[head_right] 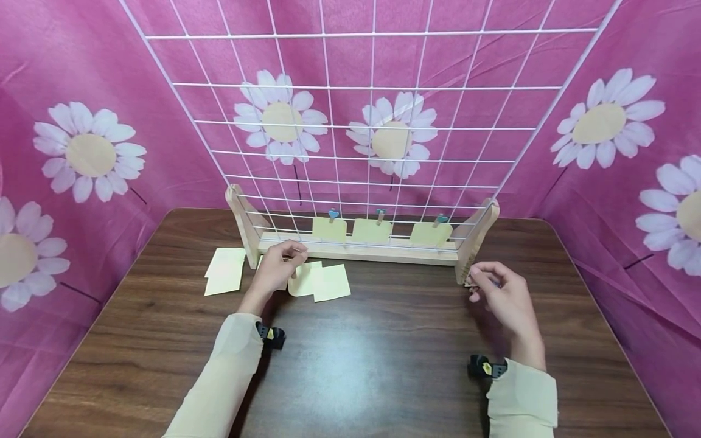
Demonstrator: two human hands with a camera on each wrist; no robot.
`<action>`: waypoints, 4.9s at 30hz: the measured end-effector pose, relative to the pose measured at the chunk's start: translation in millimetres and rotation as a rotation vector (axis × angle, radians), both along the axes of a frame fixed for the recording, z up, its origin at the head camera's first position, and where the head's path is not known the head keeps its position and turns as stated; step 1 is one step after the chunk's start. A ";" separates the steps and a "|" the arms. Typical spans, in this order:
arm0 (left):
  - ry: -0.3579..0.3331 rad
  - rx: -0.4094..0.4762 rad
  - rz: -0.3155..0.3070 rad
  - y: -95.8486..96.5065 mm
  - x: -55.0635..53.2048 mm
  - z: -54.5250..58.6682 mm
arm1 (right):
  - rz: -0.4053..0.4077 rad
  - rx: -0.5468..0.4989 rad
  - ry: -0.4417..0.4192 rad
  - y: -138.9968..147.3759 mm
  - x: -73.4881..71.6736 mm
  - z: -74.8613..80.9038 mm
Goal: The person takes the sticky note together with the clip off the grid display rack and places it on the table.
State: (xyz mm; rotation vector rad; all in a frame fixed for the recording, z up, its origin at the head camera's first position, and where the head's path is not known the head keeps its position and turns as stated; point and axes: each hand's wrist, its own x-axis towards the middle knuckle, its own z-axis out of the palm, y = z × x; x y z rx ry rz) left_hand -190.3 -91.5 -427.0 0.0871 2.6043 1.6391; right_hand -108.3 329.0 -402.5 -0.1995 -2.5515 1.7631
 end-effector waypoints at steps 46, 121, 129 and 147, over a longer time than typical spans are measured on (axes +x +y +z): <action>0.188 0.255 0.218 22.3 -6.0 11.4 | 0.236 0.102 0.380 -182.2 -72.8 48.8; 0.205 0.069 0.206 31.8 -16.6 16.5 | 0.033 0.556 0.629 -228.7 -96.8 23.7; 0.191 0.082 0.177 28.5 -12.0 14.9 | -0.021 0.490 0.671 -231.2 -96.4 15.3; 0.135 0.178 0.133 20.6 -6.6 9.2 | 0.003 0.375 0.682 -214.3 -87.8 14.3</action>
